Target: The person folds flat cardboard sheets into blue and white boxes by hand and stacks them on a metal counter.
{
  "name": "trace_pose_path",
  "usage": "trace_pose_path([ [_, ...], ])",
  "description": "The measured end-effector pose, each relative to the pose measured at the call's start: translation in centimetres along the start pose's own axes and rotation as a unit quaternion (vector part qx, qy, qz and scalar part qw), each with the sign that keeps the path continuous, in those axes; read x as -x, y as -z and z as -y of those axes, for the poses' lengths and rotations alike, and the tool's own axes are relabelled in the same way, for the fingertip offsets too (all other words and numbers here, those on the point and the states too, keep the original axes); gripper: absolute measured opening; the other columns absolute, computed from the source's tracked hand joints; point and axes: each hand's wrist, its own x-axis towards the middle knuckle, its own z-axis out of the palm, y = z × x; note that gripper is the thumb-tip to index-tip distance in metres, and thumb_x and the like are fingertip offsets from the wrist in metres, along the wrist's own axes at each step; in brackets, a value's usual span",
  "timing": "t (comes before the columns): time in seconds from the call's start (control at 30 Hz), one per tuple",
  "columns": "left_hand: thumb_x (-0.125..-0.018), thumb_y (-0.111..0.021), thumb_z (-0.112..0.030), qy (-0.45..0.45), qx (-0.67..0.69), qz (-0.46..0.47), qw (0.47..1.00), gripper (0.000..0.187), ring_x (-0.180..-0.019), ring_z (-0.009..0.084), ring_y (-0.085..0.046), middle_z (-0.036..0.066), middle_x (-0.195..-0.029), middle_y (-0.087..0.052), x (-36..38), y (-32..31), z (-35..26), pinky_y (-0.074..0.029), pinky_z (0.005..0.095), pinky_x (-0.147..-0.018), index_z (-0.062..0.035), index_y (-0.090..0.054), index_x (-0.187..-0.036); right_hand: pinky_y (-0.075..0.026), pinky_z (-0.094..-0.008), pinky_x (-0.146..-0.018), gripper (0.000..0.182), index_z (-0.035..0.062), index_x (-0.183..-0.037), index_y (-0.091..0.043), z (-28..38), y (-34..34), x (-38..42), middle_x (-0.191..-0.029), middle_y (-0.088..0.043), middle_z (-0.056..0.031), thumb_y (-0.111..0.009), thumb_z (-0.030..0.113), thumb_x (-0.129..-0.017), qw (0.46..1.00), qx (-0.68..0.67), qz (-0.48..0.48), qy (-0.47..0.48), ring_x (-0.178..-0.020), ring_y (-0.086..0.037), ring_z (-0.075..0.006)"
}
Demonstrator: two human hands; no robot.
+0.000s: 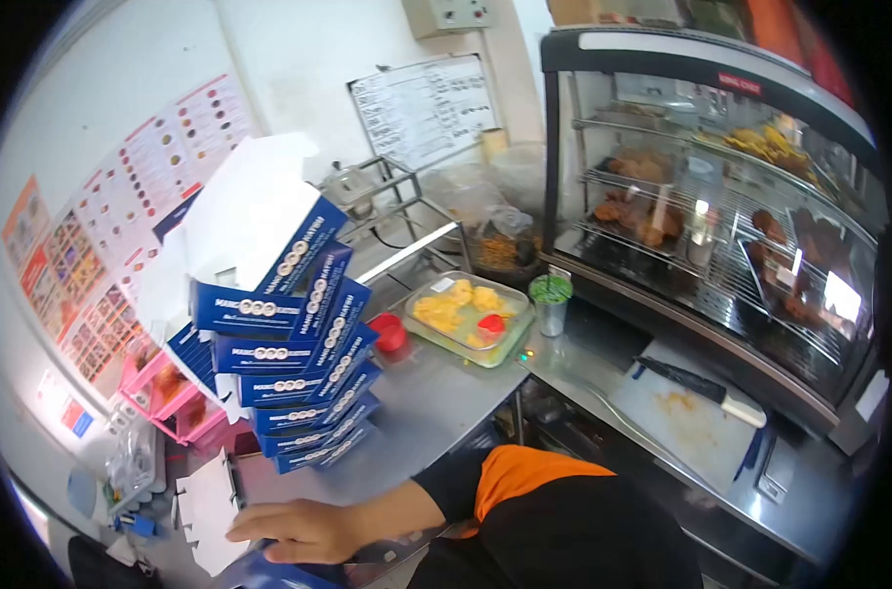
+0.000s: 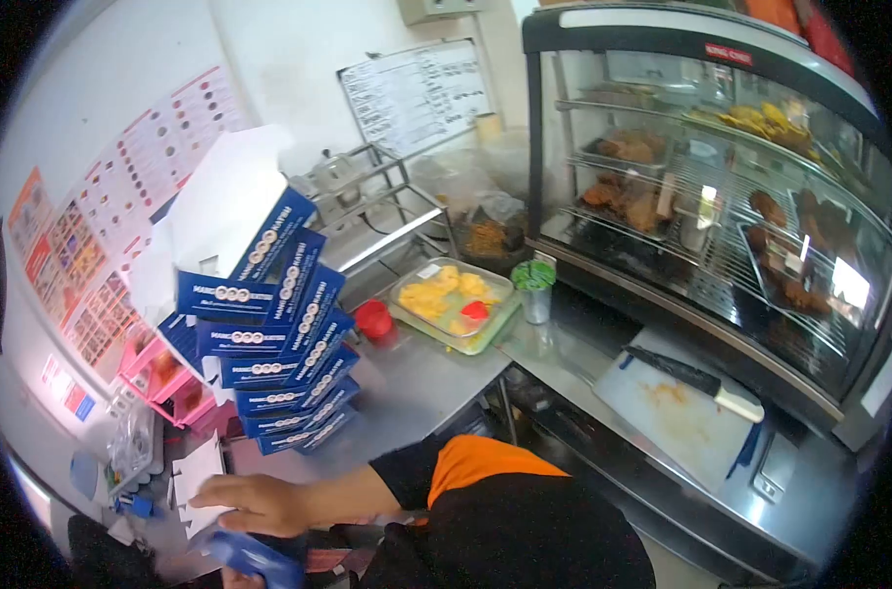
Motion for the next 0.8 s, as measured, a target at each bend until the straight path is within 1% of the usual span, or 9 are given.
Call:
trace_pose_path([
  [0.03, -0.070, -0.049, 0.003, 0.033, -0.016, 0.024, 0.999, 0.050, -0.087, 0.0220, -0.052, 0.011, -0.100, -0.052, 0.2, -0.6, -0.1, -0.043, 0.0335, -0.078, 0.0057, -0.040, -0.119, -0.040, -0.0332, -0.084, 0.036, 0.0052, -0.111, -0.053, 0.0, 0.7, -1.1, -0.114, -0.050, -0.0149, -0.052, 0.028, -0.083, 0.997, -0.011, 0.055, 0.054, -0.101, -0.049, -0.0308],
  [0.13, -0.072, -0.049, -0.001, 0.051, -0.043, 0.090, 0.994, 0.047, -0.087, 0.0216, -0.052, 0.011, -0.100, -0.052, -0.1, -1.3, 0.7, -0.044, 0.0330, -0.078, 0.0052, -0.041, -0.118, -0.044, -0.0337, -0.073, 0.030, 0.0058, -0.097, -0.063, 0.1, 1.3, -2.1, -0.091, -0.060, -0.0143, -0.057, 0.028, -0.079, 0.942, 0.031, 0.330, -0.050, -0.089, -0.056, -0.0275],
  [0.17, -0.072, -0.049, -0.002, 0.057, -0.049, 0.106, 0.991, 0.046, -0.087, 0.0214, -0.052, 0.011, -0.100, -0.053, -0.3, -1.4, 1.0, -0.044, 0.0328, -0.078, 0.0051, -0.042, -0.117, -0.045, -0.0345, -0.068, 0.027, 0.0071, -0.085, -0.067, 0.2, 1.1, -2.7, -0.082, -0.064, -0.0110, -0.059, 0.031, -0.075, 0.948, 0.093, 0.299, 0.062, -0.079, -0.060, -0.0238],
  [0.3, -0.074, -0.050, -0.007, 0.090, -0.051, 0.161, 0.982, 0.042, -0.087, 0.0209, -0.053, 0.011, -0.100, -0.053, -0.8, -1.8, 1.8, -0.044, 0.0321, -0.078, 0.0045, -0.044, -0.115, -0.045, -0.0355, -0.066, 0.032, 0.0087, -0.083, -0.066, 3.2, 1.9, -3.0, -0.082, -0.061, -0.0106, -0.061, 0.038, -0.072, 0.867, 0.168, 0.463, 0.074, -0.081, -0.057, -0.0272],
  [0.4, -0.076, -0.050, -0.011, 0.108, -0.048, 0.192, 0.974, 0.040, -0.087, 0.0205, -0.053, 0.011, -0.100, -0.054, -1.0, -1.6, 2.1, -0.044, 0.0316, -0.078, 0.0041, -0.046, -0.113, -0.045, -0.0354, -0.068, 0.035, 0.0098, -0.083, -0.065, 1.0, 0.3, -2.8, -0.083, -0.058, -0.0096, -0.062, 0.042, -0.069, 0.935, 0.223, 0.240, 0.137, -0.083, -0.056, -0.0283],
  [0.43, -0.076, -0.050, -0.012, 0.117, -0.046, 0.202, 0.971, 0.039, -0.087, 0.0203, -0.054, 0.011, -0.100, -0.054, -1.0, -1.5, 2.3, -0.044, 0.0314, -0.078, 0.0040, -0.046, -0.112, -0.045, -0.0356, -0.070, 0.038, 0.0104, -0.084, -0.064, 0.6, 0.4, -2.7, -0.087, -0.058, -0.0090, -0.064, 0.044, -0.066, 0.948, 0.229, 0.217, 0.045, -0.084, -0.056, -0.0277],
  [0.57, -0.078, -0.050, -0.017, 0.142, -0.027, 0.243, 0.959, 0.037, -0.088, 0.0198, -0.054, 0.011, -0.099, -0.055, -1.1, -1.0, 2.6, -0.044, 0.0307, -0.078, 0.0034, -0.049, -0.110, -0.044, -0.0368, -0.073, 0.037, 0.0087, -0.086, -0.064, -1.6, -0.6, -1.5, -0.087, -0.058, -0.0106, -0.065, 0.041, -0.068, 0.903, 0.111, 0.406, 0.093, -0.086, -0.056, -0.0268],
  [0.7, -0.081, -0.051, -0.022, 0.165, 0.008, 0.293, 0.942, 0.037, -0.088, 0.0192, -0.055, 0.011, -0.099, -0.056, -1.2, 0.1, 2.8, -0.045, 0.0301, -0.077, 0.0029, -0.051, -0.107, -0.043, -0.0382, -0.076, 0.034, 0.0085, -0.087, -0.065, 0.2, 0.6, -1.9, -0.090, -0.057, -0.0115, -0.065, 0.037, -0.069, 0.883, 0.013, 0.467, 0.042, -0.090, -0.054, -0.0277],
  [0.8, -0.082, -0.051, -0.026, 0.157, 0.055, 0.339, 0.926, 0.037, -0.088, 0.0188, -0.055, 0.011, -0.099, -0.057, -1.8, 1.0, 2.8, -0.045, 0.0295, -0.077, 0.0025, -0.053, -0.106, -0.043, -0.0379, -0.072, 0.030, 0.0053, -0.087, -0.062, 0.6, 0.6, -1.6, -0.091, -0.054, -0.0123, -0.064, 0.030, -0.070, 0.899, 0.049, 0.433, 0.047, -0.088, -0.053, -0.0275],
])
